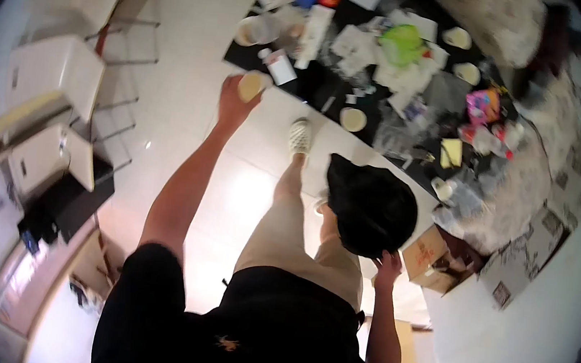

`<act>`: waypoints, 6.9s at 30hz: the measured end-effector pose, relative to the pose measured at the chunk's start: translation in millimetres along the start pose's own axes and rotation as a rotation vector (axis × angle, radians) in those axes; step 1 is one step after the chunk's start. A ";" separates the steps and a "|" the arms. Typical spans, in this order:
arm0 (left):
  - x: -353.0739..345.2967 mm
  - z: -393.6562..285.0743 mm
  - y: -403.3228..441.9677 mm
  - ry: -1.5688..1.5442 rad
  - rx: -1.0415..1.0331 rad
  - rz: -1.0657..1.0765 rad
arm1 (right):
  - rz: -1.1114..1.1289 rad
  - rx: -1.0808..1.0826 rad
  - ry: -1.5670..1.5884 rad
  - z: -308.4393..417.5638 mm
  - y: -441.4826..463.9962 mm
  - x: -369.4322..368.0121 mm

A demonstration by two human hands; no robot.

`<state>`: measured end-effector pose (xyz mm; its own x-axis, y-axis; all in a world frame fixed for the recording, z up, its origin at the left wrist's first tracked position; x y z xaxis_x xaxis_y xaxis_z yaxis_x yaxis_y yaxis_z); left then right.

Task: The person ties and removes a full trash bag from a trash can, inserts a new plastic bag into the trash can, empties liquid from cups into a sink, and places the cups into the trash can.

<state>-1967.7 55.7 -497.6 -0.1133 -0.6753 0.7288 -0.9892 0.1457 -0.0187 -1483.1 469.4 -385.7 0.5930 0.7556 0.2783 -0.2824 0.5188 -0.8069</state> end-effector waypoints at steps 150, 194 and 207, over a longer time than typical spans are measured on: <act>-226.5 -246.7 -79.0 0.484 -0.286 0.450 | -0.478 -0.030 0.471 -3.2 1.2 230.1; 104.7 -325.4 -302.1 0.097 -0.081 0.135 | -0.022 0.357 0.027 -47.6 -19.0 228.9; 349.4 -135.6 -632.6 -0.062 0.452 -0.429 | 0.545 0.626 -0.437 0.1 -131.7 -82.8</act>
<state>-1368.8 -174.4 -138.3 0.3110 -0.6488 0.6945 -0.8881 -0.4587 -0.0308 -1495.1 338.5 -302.4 -0.0407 0.9751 0.2182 -0.8675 0.0739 -0.4919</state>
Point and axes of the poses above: each hand's wrist, its own y-axis towards the middle knuckle, its own x-axis out of the back of the hand, z = x × y, the point moved 5 cm from there along y, towards the middle knuckle, and after that the axes turned 3 degrees about -y, right-handed, at the moved point
